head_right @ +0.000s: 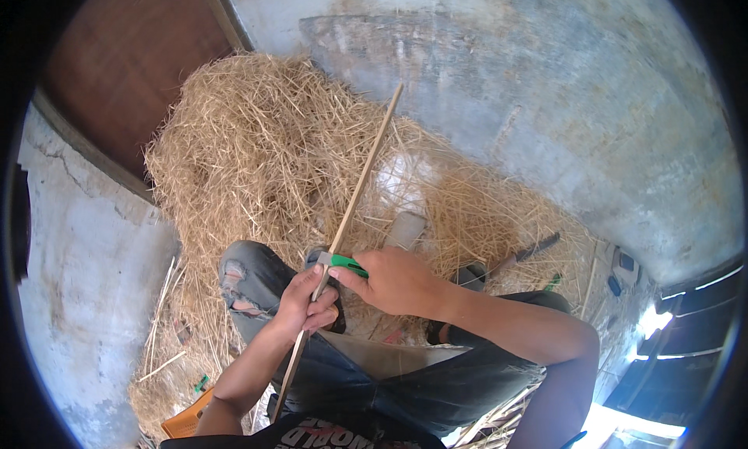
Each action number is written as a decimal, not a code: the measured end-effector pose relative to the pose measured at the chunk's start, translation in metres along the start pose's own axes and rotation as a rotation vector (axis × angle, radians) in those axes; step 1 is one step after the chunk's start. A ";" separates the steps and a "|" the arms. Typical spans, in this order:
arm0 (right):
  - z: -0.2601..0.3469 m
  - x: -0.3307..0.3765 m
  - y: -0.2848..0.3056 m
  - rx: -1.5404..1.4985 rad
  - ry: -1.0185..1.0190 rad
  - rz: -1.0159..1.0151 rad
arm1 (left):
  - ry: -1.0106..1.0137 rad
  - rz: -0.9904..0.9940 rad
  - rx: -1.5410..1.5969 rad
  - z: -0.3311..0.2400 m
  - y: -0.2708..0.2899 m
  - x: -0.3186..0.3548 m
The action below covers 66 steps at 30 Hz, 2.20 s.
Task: The person shaves a thin strip of wood using a knife and a small green cutter while sitting on the floor surrounded by hay.
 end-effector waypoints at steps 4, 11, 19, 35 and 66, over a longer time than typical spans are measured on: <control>-0.020 -0.004 -0.003 0.066 0.017 -0.024 | 0.055 -0.021 0.036 0.002 -0.002 -0.001; -0.129 -0.020 0.056 0.019 -0.300 -0.288 | 0.178 0.056 0.003 0.029 0.006 0.041; -0.267 0.045 0.171 0.146 -0.649 -0.640 | 0.162 0.164 -0.072 0.045 0.027 0.102; -0.007 0.002 -0.002 0.107 0.000 0.042 | -0.150 0.056 -0.273 0.016 0.015 0.026; -0.089 -0.013 0.078 -0.477 -0.151 -0.418 | -0.208 0.098 -0.413 0.047 0.012 0.050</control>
Point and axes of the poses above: each hand's wrist, its own x-axis away from the middle knuckle, its own y-axis out of the back of the hand, z = x × y, the point moved 7 cm from there along -x, towards the middle knuckle, and after that the axes turned 5 degrees about y, right-handed, at the moved point
